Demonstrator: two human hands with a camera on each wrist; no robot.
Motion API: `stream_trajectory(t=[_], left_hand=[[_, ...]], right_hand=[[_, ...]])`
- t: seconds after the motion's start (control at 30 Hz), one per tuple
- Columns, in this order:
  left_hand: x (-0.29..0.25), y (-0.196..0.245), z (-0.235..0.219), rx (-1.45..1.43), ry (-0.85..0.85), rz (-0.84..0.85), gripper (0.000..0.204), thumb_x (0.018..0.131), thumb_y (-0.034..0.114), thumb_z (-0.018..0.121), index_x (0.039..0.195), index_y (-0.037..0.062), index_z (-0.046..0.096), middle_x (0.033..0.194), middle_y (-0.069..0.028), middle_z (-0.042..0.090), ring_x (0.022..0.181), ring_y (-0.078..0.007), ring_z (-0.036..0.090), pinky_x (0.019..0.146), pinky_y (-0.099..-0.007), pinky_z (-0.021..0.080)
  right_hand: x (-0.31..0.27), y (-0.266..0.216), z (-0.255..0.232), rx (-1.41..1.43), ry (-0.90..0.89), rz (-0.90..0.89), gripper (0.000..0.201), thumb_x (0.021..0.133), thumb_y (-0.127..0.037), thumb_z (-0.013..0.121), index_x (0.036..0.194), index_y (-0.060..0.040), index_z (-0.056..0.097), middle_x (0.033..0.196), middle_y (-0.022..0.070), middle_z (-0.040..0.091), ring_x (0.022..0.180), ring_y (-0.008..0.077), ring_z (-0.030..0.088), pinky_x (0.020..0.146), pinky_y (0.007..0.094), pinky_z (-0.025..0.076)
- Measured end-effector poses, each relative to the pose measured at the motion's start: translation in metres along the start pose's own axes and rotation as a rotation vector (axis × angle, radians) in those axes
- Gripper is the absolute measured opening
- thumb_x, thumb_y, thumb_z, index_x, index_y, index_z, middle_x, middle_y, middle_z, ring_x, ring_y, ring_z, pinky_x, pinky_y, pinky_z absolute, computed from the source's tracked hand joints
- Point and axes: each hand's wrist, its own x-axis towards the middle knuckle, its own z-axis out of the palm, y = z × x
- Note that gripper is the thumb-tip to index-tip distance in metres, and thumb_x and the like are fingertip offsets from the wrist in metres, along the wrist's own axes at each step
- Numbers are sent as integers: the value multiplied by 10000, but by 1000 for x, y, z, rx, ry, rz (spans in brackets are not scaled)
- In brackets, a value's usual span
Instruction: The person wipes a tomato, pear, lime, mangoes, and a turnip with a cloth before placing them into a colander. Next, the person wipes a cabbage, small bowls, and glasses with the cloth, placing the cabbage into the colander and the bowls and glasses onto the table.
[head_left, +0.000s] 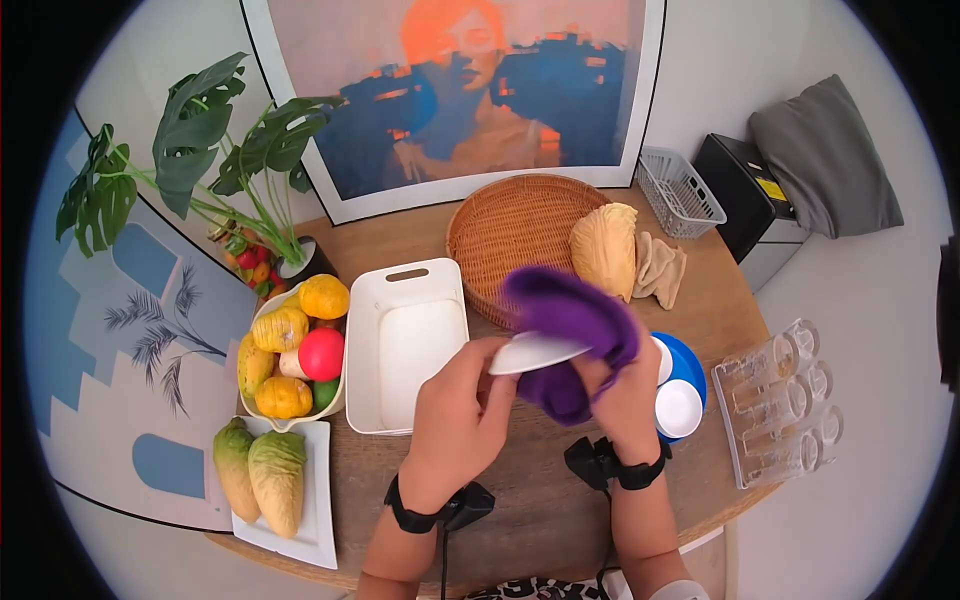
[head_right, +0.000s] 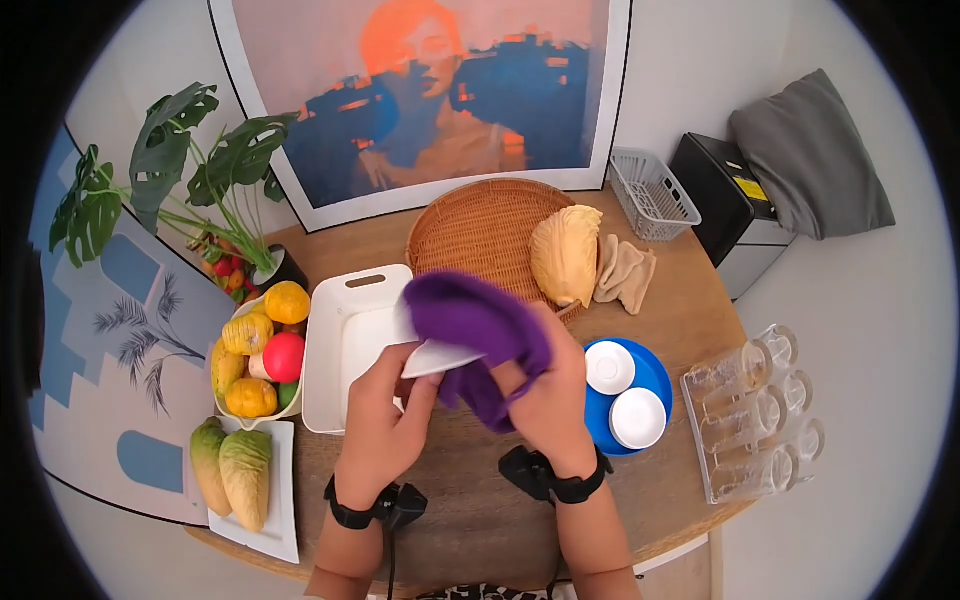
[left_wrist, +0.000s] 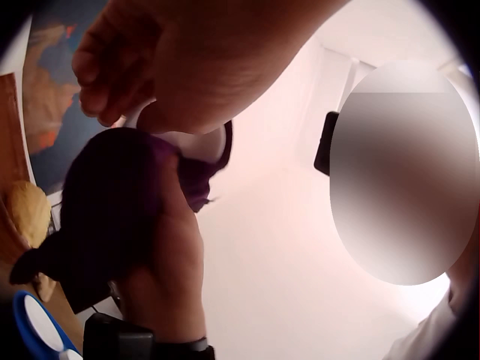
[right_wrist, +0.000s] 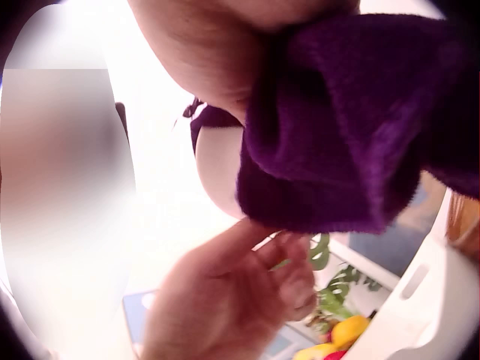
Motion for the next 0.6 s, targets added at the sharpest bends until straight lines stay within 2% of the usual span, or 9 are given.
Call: stream_trajectory(t=[0.03, 0.07, 0.13, 0.23, 0.3, 0.4, 0.47, 0.5, 0.6], left_hand=[[2, -3, 4, -102, -15, 41, 129, 893, 74, 611, 988, -11, 592, 762, -154, 650, 665, -258, 660, 582, -337, 499], [2, -6, 8, -204, -29, 83, 165, 915, 83, 614, 1046, -11, 578, 803, -139, 659, 683, -215, 661, 581, -309, 490], [1, -12, 15, -263, -52, 64, 173, 922, 52, 596, 1075, -28, 574, 822, -119, 638, 667, -162, 618, 573, -293, 470], [0, -17, 20, -275, -19, 127, 163, 945, 41, 559, 1091, -32, 571, 768, -116, 598, 632, -182, 577, 584, -302, 456], [5, -23, 23, -327, 119, 238, 145, 958, 51, 542, 1070, -33, 579, 725, -113, 562, 618, -201, 543, 597, -312, 442], [6, -19, 14, -259, 80, 111, 141, 957, 61, 540, 1055, -33, 579, 744, -118, 554, 629, -211, 529, 614, -317, 439], [5, -18, 11, -200, 100, 108, 124, 951, 49, 527, 1029, -33, 581, 774, -144, 584, 648, -250, 577, 613, -354, 454], [5, -17, 6, -45, 63, 102, 122, 947, 47, 523, 1017, -33, 581, 793, -157, 601, 671, -279, 602, 620, -377, 467], [2, -15, 2, 267, 27, 114, 102, 904, 28, 535, 958, -39, 589, 793, -196, 623, 699, -352, 624, 622, -414, 484]], right_hand=[[-1, 0, -1, 223, -3, 88, 277, 914, -74, 668, 1162, 25, 596, 1079, 67, 682, 963, 116, 630, 838, 275, 498], [-2, -1, 4, 471, 64, 219, 278, 921, -58, 656, 1181, 20, 598, 1081, 60, 682, 960, 122, 639, 851, 268, 501], [-4, 0, 10, 588, 53, 352, 280, 919, -49, 655, 1185, 18, 598, 1067, 57, 685, 957, 112, 634, 848, 260, 502], [-5, 4, 23, 447, 39, 262, 318, 918, -63, 666, 1214, 26, 591, 1080, 62, 686, 967, 100, 622, 851, 259, 501], [-5, 4, 24, 458, 37, 261, 327, 915, -69, 673, 1216, 29, 590, 1081, 64, 687, 969, 100, 620, 853, 262, 501], [-3, 6, 22, 414, -38, 225, 319, 914, -81, 680, 1200, 36, 598, 1084, 66, 689, 980, 101, 616, 860, 269, 501], [-1, 9, 20, 223, -97, 139, 345, 886, -105, 713, 1196, 8, 615, 1079, 98, 702, 951, 138, 654, 832, 274, 509], [1, 14, 17, 224, -97, 139, 345, 886, -105, 713, 1196, 8, 615, 1079, 98, 702, 951, 138, 654, 832, 274, 509], [5, 22, 3, -138, -181, -4, 354, 810, -107, 758, 1137, -35, 643, 994, 120, 693, 871, 224, 679, 752, 319, 530]])
